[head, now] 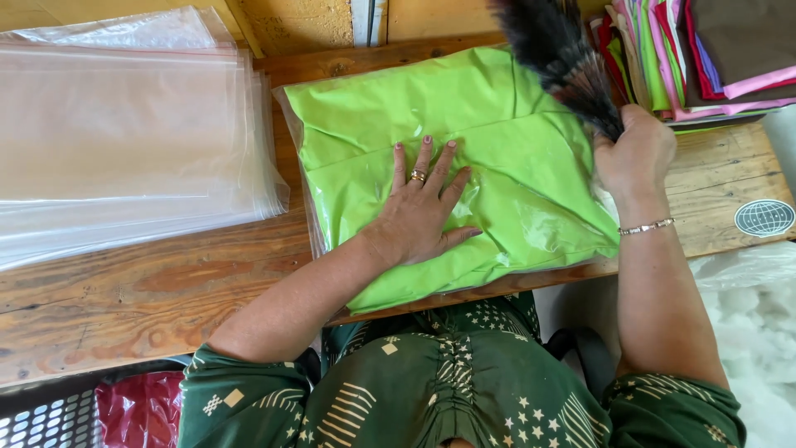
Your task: The person brushes a lime green garment inside a clear plastic bag on a wooden table, then places the bagged item into a gray plastic basket. The person then brushes a brown folded cloth on the table.
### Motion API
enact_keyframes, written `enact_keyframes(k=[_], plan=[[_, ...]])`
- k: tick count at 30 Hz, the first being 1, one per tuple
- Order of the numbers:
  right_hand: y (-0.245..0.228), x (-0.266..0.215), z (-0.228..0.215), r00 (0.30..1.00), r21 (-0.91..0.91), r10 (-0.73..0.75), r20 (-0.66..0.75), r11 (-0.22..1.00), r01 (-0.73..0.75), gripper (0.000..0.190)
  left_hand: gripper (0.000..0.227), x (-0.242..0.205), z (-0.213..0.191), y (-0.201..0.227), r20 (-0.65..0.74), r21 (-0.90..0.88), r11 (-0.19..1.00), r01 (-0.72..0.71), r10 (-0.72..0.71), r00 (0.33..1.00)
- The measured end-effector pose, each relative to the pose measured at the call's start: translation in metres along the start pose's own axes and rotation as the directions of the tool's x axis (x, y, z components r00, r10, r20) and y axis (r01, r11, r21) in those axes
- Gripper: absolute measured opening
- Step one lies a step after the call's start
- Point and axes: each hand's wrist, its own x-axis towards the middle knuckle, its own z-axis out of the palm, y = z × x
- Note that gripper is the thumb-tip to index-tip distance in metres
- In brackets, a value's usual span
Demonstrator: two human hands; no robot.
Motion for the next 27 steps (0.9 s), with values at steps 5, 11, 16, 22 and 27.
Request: enact_keyframes(k=[5, 11, 16, 22, 27], plan=[[0.043, 0.009, 0.007, 0.905, -0.273, -0.297, -0.304, 0.938, 0.215, 0.017, 0.070, -0.007, -0.008, -0.005, -0.444, -0.187, 0.968, -0.166, 0.067, 0.894], [-0.036, -0.084, -0.010, 0.882, -0.052, -0.387, -0.271, 0.920, 0.388, 0.032, 0.091, 0.000, -0.017, -0.005, -0.014, 0.006, 0.973, 0.231, -0.231, 0.973], [-0.059, -0.140, 0.019, 0.775, 0.029, -0.586, -0.236, 0.793, 0.609, 0.031, 0.086, -0.005, -0.025, 0.006, 0.047, 0.024, 0.978, 0.207, -0.208, 0.977], [0.045, -0.081, 0.023, 0.939, -0.235, -0.248, -0.240, 0.953, 0.191, 0.037, 0.096, -0.002, -0.018, 0.003, 0.127, 0.043, 0.973, 0.229, -0.232, 0.964], [0.081, -0.073, 0.022, 0.965, -0.109, -0.105, -0.239, 0.991, 0.081, 0.025, 0.095, -0.002, -0.022, 0.004, 0.128, 0.026, 0.970, 0.241, -0.243, 0.962]])
